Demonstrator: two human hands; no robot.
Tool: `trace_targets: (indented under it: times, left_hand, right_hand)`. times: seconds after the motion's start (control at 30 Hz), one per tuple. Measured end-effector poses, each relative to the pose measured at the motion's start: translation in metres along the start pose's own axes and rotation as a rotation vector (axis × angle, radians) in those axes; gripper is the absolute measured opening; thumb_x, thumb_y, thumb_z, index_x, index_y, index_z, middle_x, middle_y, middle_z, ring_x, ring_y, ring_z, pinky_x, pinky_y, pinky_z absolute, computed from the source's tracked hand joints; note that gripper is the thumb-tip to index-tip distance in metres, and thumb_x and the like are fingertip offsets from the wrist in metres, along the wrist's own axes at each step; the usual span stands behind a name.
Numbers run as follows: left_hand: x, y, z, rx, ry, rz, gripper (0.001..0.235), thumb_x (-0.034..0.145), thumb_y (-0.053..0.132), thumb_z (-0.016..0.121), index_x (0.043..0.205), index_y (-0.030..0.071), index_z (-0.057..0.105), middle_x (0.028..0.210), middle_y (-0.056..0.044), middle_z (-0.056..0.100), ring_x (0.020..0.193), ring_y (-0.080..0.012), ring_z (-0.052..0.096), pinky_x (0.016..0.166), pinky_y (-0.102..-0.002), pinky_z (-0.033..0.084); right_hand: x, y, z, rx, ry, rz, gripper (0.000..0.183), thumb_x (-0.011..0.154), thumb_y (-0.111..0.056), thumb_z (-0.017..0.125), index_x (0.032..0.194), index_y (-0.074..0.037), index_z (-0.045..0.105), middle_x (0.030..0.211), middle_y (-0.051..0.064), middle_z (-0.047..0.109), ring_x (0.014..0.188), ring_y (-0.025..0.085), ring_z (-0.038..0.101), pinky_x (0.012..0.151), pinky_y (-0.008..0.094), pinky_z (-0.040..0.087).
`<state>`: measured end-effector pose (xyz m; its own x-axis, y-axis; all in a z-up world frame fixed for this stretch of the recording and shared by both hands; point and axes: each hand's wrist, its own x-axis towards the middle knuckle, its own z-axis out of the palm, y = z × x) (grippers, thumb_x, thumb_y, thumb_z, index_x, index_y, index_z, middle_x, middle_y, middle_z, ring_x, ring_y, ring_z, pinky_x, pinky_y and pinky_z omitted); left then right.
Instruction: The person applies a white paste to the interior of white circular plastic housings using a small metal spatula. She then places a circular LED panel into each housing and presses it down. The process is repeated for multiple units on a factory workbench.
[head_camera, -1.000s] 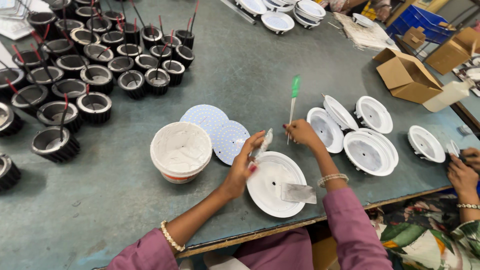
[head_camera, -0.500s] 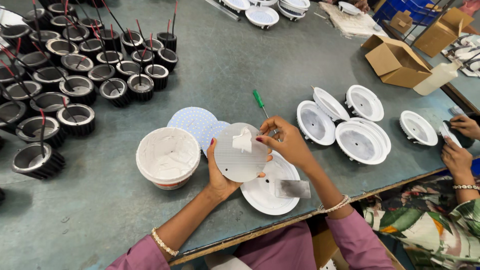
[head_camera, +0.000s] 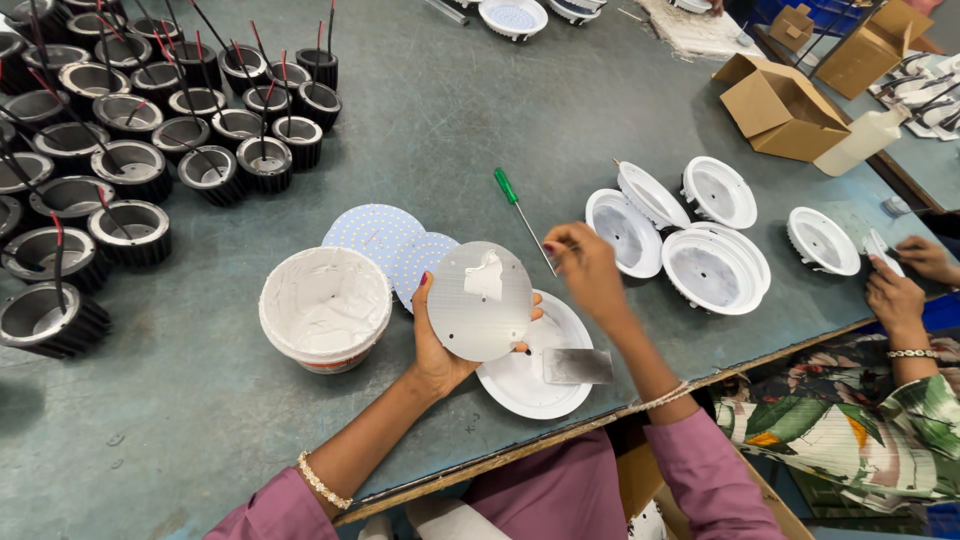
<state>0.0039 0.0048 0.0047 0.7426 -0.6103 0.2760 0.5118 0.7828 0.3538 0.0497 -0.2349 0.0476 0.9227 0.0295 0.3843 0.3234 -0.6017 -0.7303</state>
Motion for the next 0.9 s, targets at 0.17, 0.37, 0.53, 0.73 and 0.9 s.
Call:
trace_targets:
  times: [0.17, 0.37, 0.53, 0.73, 0.9]
  left_hand:
    - [0.0, -0.003, -0.001, 0.016, -0.04, 0.009, 0.103, 0.091, 0.082, 0.034, 0.159, 0.006, 0.035, 0.148, -0.034, 0.05, 0.134, -0.0468, 0.055, 0.091, -0.053, 0.057]
    - [0.0, -0.001, -0.001, 0.125, -0.022, 0.025, 0.104, 0.091, 0.083, 0.032, 0.159, 0.005, 0.035, 0.148, -0.033, 0.051, 0.134, -0.0462, 0.055, 0.093, -0.051, 0.057]
    - [0.002, -0.003, -0.009, 0.198, -0.005, 0.032, 0.099, 0.091, 0.079, 0.036, 0.159, 0.006, 0.034, 0.153, -0.028, 0.047, 0.139, -0.0439, 0.051, 0.102, -0.053, 0.053]
    - [0.002, 0.001, -0.012, 0.308, -0.014, 0.023, 0.099, 0.092, 0.077, 0.042, 0.16, 0.007, 0.032, 0.156, -0.028, 0.045, 0.144, -0.0429, 0.048, 0.108, -0.053, 0.048]
    - [0.0, 0.002, -0.008, 0.337, -0.038, 0.012, 0.1, 0.092, 0.078, 0.042, 0.162, 0.007, 0.031, 0.157, -0.026, 0.044, 0.145, -0.0424, 0.046, 0.113, -0.052, 0.042]
  right_hand:
    - [0.003, 0.056, -0.033, -0.293, 0.056, -0.027, 0.018, 0.092, 0.002, 0.063, 0.103, -0.002, 0.077, 0.105, 0.012, 0.07, 0.082, 0.017, 0.071, 0.07, 0.027, 0.058]
    - [-0.049, 0.084, -0.061, -0.389, 0.094, 0.278, 0.026, 0.091, -0.022, 0.075, 0.107, -0.002, 0.071, 0.091, 0.009, 0.074, 0.077, 0.018, 0.071, 0.067, 0.028, 0.053]
    - [-0.114, 0.081, -0.065, 0.029, -0.18, 0.722, 0.029, 0.087, -0.035, 0.072, 0.096, -0.007, 0.068, 0.077, -0.002, 0.069, 0.06, 0.006, 0.059, 0.051, 0.024, 0.048]
    - [-0.132, 0.05, -0.052, 0.279, -0.181, 0.706, 0.029, 0.09, -0.032, 0.077, 0.086, -0.005, 0.07, 0.065, -0.001, 0.06, 0.049, 0.004, 0.043, 0.044, 0.022, 0.033]
    - [-0.12, 0.009, -0.053, 0.559, 0.002, 0.482, 0.02, 0.098, -0.022, 0.067, 0.092, -0.004, 0.06, 0.079, 0.0, 0.068, 0.065, 0.004, 0.063, 0.055, 0.024, 0.054]
